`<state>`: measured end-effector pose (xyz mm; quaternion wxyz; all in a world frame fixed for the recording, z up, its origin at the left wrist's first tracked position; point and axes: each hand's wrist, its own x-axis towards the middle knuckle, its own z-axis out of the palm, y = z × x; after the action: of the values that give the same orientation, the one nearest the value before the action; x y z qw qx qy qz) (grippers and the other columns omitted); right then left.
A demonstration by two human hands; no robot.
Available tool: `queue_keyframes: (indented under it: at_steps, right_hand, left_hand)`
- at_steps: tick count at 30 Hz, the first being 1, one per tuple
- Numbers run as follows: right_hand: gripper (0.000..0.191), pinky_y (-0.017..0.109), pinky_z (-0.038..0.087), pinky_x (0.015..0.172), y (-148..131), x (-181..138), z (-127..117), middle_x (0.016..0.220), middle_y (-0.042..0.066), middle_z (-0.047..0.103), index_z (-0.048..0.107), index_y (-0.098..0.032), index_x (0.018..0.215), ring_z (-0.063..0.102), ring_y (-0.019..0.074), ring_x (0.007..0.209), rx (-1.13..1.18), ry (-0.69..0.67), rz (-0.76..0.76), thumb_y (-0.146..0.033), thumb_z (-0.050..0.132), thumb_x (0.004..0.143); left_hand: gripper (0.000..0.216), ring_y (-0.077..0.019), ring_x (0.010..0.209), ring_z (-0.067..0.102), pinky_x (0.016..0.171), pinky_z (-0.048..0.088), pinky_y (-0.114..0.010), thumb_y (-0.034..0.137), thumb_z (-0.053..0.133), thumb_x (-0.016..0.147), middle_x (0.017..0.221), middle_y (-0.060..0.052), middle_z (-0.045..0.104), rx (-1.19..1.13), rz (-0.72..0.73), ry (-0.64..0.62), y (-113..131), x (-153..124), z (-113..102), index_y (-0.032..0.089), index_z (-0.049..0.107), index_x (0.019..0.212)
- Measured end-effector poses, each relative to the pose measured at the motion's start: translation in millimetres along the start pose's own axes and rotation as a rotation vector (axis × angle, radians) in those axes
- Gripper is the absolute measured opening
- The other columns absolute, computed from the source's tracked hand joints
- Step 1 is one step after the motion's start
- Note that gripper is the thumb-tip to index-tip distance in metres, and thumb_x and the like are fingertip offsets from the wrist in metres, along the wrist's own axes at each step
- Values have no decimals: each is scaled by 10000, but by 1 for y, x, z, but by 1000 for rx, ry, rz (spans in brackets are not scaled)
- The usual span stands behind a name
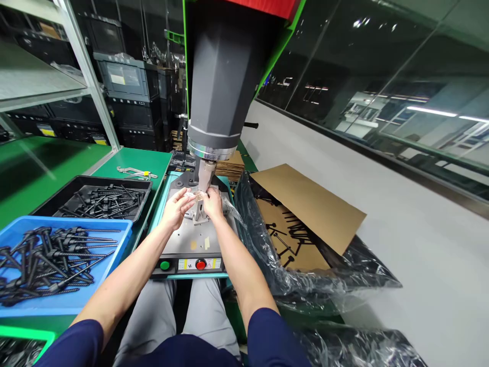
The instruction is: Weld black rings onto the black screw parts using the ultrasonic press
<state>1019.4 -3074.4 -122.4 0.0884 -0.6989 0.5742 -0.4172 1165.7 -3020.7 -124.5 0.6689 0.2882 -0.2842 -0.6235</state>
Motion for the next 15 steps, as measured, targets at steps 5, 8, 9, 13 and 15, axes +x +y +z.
queue_keyframes:
  at_steps: [5, 8, 9, 13, 15]
  right_hand:
    - [285, 377, 504, 870, -2, -34, -20, 966, 88, 722, 706, -180, 977, 658, 233, 918, 272, -37, 130, -401, 587, 843]
    - [384, 315, 535, 656, -6, -75, -32, 785, 44, 701, 695, -167, 962, 647, 180, 695, 558, -208, 311, -496, 689, 763]
    - [409, 294, 533, 611, -9, -88, -36, 742, 31, 687, 691, -164, 948, 633, 161, 649, 645, -270, 355, -510, 728, 733]
    - [444, 276, 582, 631, -45, -107, -33, 751, 13, 687, 674, -177, 935, 655, 132, 643, 972, -364, 415, -509, 821, 678]
    - [447, 291, 609, 700, -73, -97, -14, 806, 17, 698, 653, -190, 941, 689, 143, 705, 1100, -304, 404, -493, 841, 672]
  left_hand:
    - [458, -202, 1007, 701, 873, 565, -331, 197, 738, 759, 1436, -163, 527, 32, 13, 33, -6, -3, -10, 164, 615, 1200]
    - [447, -174, 946, 705, 838, 562, -312, 192, 722, 761, 1424, -168, 533, 69, 13, 96, -16, -10, -24, 158, 614, 1194]
    - [444, -166, 927, 705, 830, 562, -309, 189, 716, 760, 1415, -170, 538, 80, 11, 122, -20, -12, -29, 155, 613, 1191]
    - [441, -175, 916, 704, 821, 566, -320, 166, 696, 747, 1381, -176, 562, 89, -21, 165, -34, -23, -49, 150, 606, 1178]
    - [414, -201, 979, 696, 839, 563, -323, 159, 684, 747, 1332, -171, 601, 100, -11, 162, -37, -26, -54, 150, 611, 1154]
